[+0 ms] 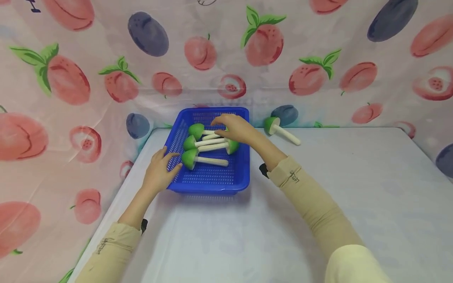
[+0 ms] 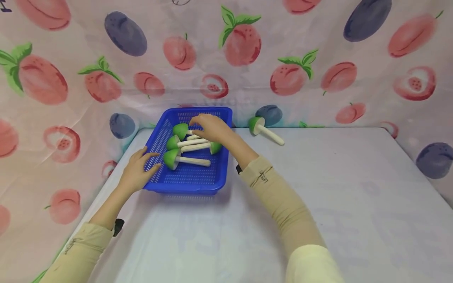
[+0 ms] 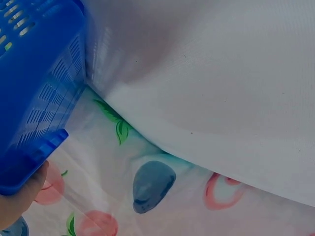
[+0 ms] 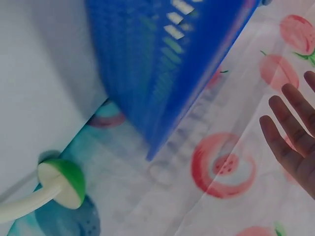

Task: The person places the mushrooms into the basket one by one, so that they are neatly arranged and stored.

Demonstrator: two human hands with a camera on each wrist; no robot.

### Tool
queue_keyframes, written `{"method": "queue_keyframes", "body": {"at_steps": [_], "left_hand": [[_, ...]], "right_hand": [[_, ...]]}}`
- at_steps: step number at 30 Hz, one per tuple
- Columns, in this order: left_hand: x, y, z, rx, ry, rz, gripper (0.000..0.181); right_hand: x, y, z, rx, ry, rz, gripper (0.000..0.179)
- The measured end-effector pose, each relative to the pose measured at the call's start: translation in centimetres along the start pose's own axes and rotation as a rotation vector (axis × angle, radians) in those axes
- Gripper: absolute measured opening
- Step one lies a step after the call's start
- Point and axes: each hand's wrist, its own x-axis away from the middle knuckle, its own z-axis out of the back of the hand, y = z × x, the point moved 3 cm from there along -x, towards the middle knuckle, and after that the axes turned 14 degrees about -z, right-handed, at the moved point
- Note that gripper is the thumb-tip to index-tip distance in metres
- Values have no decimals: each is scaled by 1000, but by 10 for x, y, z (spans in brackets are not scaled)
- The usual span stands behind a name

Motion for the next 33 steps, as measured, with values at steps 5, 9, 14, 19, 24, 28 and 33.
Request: {"method": "queue_keyframes", "body": {"at_steps": [5,9,14,19,24,28,33], "left_hand": [[1,1,0,-7,-9,16,43],[4,1,3,-15,-16,33,43],[1,3,4,-5,-19,23,42],[-1,5,0,-1,-26,14,42],[-6,7,-1,3,-20,-7,41],[-8,8,0,8,-18,-5,41],[-2,5,0,1,-24,18,41]], "right_hand": [[9,21,-2,65,29,-36,32],[11,33,-1,72,67,-25,31],[15,55,4,86,134,-66,27],[22,81,5,112,202,-146,26],[30,106,8,128,321,-223,25],[30,125,6,165,336,-301,27],[23,146,-9,215,227,-394,41]]}}
